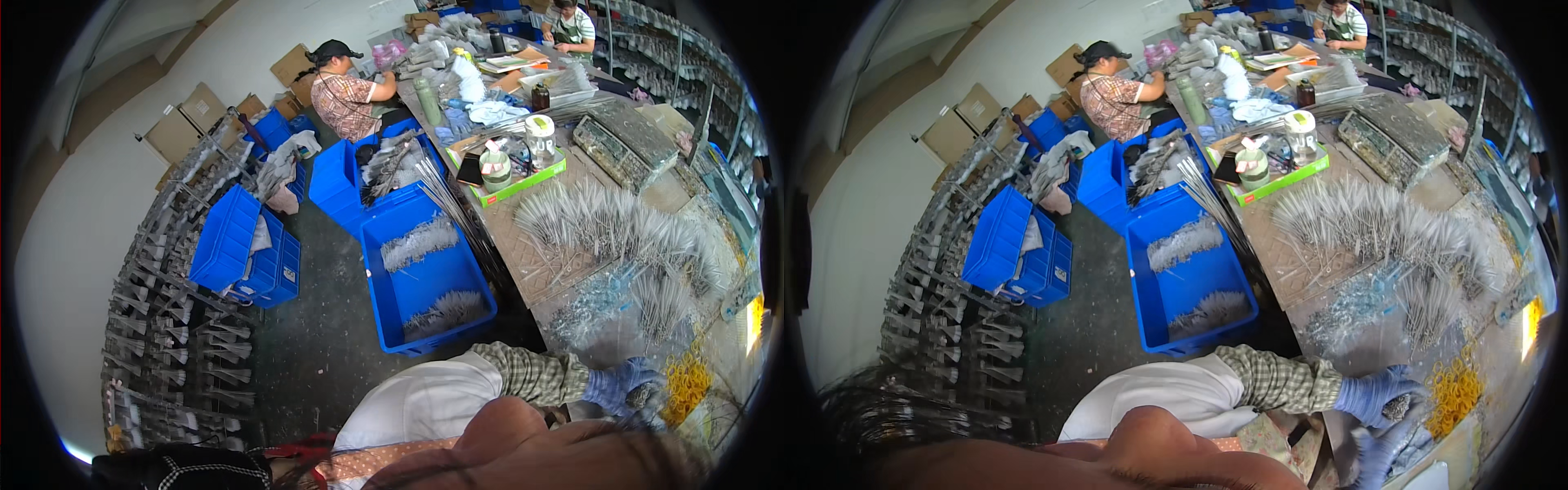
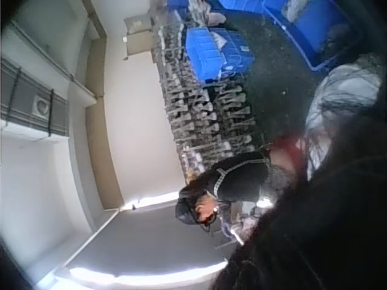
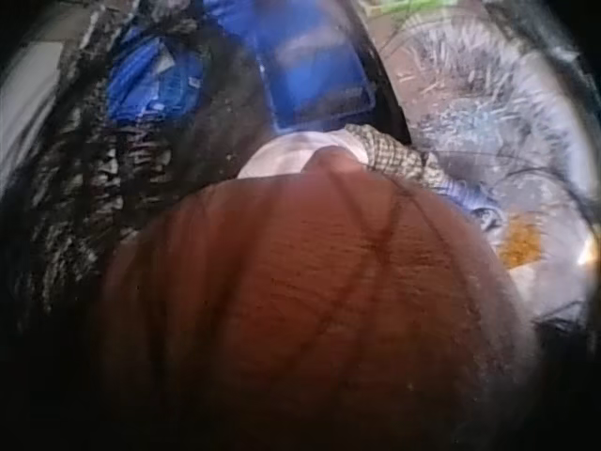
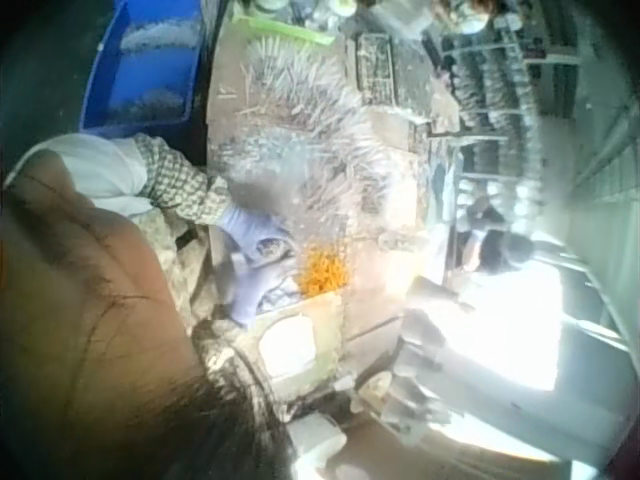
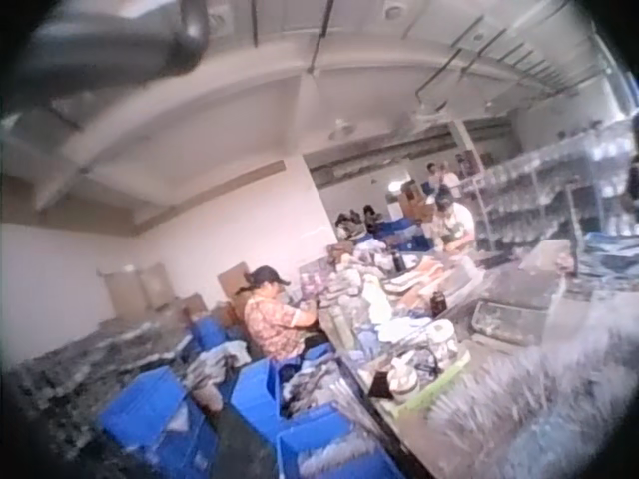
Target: The person gathers bristles from the table by hand, shapes them into a compact bundle, dips the end into an adhesive tray, secures the bundle with a rubber band, and hangs it onto a rod rack.
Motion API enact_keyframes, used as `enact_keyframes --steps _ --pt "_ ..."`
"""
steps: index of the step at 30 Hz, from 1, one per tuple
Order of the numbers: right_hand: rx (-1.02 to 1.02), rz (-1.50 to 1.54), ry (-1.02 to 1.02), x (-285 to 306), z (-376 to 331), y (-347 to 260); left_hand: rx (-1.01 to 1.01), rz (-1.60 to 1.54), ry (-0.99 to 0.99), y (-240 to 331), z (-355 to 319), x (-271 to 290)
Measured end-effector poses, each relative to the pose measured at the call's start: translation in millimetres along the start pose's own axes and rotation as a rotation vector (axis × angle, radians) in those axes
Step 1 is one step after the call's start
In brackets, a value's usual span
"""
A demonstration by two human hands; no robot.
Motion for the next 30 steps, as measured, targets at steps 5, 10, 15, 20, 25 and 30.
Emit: enact_keyframes --steps 5,10,15,20,25,30 --pt "0.053 -0.189 -0.081 23.1 11.1 -42.3 0.066 -0.141 -0.168 11.2 -5.3 -12.5" --pt "0.316 -0.332 -0.111 -9.6 28.0 -63.1 0.124 -0.167 -0.134 3.5 -9.9 9.3" --pt "0.195 -0.065 0.348 70.1 20.2 -89.1 0.088 -0.242 -0.182 19.4 -1.9 3.5" --pt "0.151 0.031 0.233 12.5 12.7 -20.1 0.132 -0.223 -0.374 14.6 -2.4 -5.1" --pt "-0.126 0.472 0.204 -39.5 -33.4 34.1 0.039 -0.441 0.029 46.0 -11.4 34.9" --pt "-0.152 0.317 0.247 -36.2 -45.3 56.6 -0.248 -0.048 -0.225 -7.1 -19.9 7.1"
Point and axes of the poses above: each hand's wrist, its own z-axis towards the middle knuckle, its own x-axis out of the back of the hand, y = z × x, the point moved 9 cm from there along z, towards the middle knuckle, and after that the axes turned 10 degrees about y, right-handed, at the moved point
